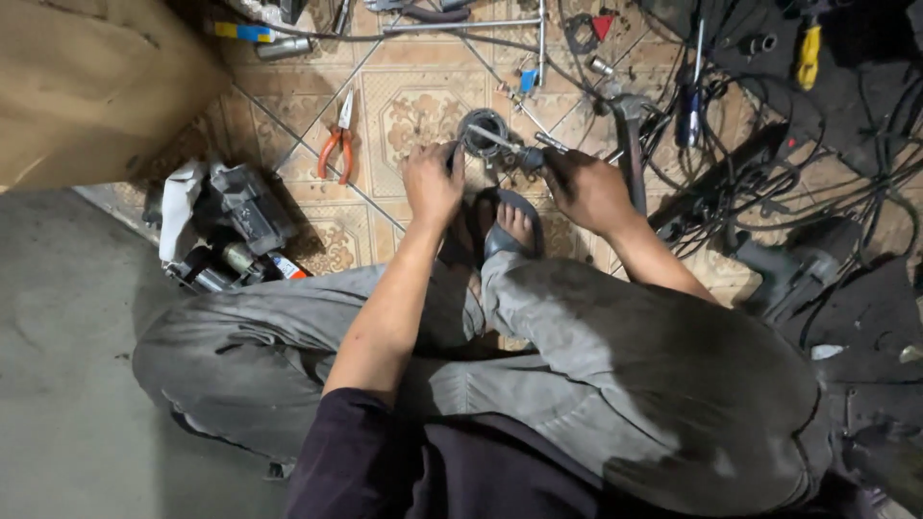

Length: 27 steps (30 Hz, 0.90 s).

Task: Disassembling a mechanical component using a screwdriver and a power tool on a workshop floor.

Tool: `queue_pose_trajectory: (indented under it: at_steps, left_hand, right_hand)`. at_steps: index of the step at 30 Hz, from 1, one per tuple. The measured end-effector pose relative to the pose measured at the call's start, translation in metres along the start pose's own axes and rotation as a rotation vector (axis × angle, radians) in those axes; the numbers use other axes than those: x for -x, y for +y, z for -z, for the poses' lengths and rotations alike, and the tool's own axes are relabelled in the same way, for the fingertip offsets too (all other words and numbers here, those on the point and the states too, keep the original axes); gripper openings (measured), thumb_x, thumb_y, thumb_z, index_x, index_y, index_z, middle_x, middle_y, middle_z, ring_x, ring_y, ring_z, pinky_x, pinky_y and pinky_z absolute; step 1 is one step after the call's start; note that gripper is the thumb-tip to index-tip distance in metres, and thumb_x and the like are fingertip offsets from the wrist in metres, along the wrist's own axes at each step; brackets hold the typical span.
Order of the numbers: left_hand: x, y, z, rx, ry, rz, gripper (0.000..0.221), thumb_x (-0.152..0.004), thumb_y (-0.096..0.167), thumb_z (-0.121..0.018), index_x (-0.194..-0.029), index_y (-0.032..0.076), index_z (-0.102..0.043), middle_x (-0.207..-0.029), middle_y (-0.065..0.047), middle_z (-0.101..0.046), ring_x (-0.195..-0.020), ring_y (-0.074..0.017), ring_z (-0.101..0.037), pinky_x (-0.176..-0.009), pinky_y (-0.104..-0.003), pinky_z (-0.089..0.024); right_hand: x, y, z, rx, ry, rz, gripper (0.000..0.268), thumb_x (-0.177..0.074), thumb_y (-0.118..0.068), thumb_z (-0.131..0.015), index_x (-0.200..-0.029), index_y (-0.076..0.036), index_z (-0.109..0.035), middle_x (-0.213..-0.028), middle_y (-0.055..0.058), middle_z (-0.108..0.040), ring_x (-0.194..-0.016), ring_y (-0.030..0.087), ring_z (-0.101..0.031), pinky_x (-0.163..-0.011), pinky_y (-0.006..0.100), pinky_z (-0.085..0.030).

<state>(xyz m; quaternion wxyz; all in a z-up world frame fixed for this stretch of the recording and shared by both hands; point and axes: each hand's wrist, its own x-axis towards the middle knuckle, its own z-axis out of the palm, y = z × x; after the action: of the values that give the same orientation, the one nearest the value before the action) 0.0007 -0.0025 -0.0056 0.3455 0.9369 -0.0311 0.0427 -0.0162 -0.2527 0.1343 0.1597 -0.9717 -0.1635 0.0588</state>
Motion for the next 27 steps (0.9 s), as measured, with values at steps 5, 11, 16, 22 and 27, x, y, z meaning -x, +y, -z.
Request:
queue_pose_trajectory:
  at_steps: [5,11,16,22,27]
  left_hand:
    - [-0.003,0.004,0.001,0.002,0.010,0.013,0.025,-0.097,0.038,-0.065,-0.099,0.018,-0.080,-0.079,-0.007,-0.071,-0.084,-0.0325,-0.067,-0.079,-0.049,-0.051]
    - [-0.003,0.003,0.004,0.020,0.003,0.017,0.023,-0.096,0.036,-0.065,-0.100,0.019,-0.080,-0.080,-0.006,-0.072,-0.085,-0.0315,-0.067,-0.079,-0.048,-0.050]
    - [-0.001,-0.001,-0.002,-0.002,-0.001,0.025,0.022,-0.095,0.035,-0.067,-0.101,0.019,-0.080,-0.080,-0.006,-0.072,-0.084,-0.0312,-0.067,-0.079,-0.049,-0.049]
    - [-0.003,-0.004,-0.008,-0.005,-0.018,0.034,0.024,-0.097,0.037,-0.064,-0.099,0.020,-0.080,-0.081,-0.005,-0.072,-0.087,-0.0306,-0.068,-0.083,-0.049,-0.051]
    - [0.001,0.008,-0.003,-0.033,0.124,-0.030,0.023,-0.093,0.029,-0.067,-0.089,0.007,-0.075,-0.088,-0.013,-0.068,-0.089,-0.0345,-0.062,-0.081,-0.047,-0.048]
  right_hand:
    - [0.000,0.010,-0.008,-0.003,-0.022,0.010,0.028,-0.097,-0.028,-0.065,-0.114,-0.008,-0.076,-0.082,0.018,-0.072,-0.075,0.042,-0.073,-0.056,0.054,-0.058]
    - [0.002,0.007,-0.004,-0.003,-0.010,0.018,0.028,-0.099,-0.029,-0.063,-0.116,-0.010,-0.075,-0.083,0.016,-0.071,-0.076,0.040,-0.073,-0.056,0.052,-0.058]
    - [-0.002,0.001,0.003,-0.029,0.023,0.018,0.029,-0.096,-0.029,-0.069,-0.112,-0.006,-0.077,-0.080,0.020,-0.072,-0.076,0.043,-0.073,-0.056,0.055,-0.058]
    - [-0.001,0.007,-0.004,0.003,-0.020,-0.022,0.025,-0.100,-0.032,-0.065,-0.108,-0.012,-0.076,-0.079,0.013,-0.070,-0.073,0.039,-0.073,-0.056,0.052,-0.058]
    - [0.008,0.010,-0.001,-0.060,0.051,0.151,0.033,-0.095,-0.013,-0.069,-0.125,0.001,-0.073,-0.096,0.018,-0.073,-0.068,0.034,-0.065,-0.057,0.040,-0.049]
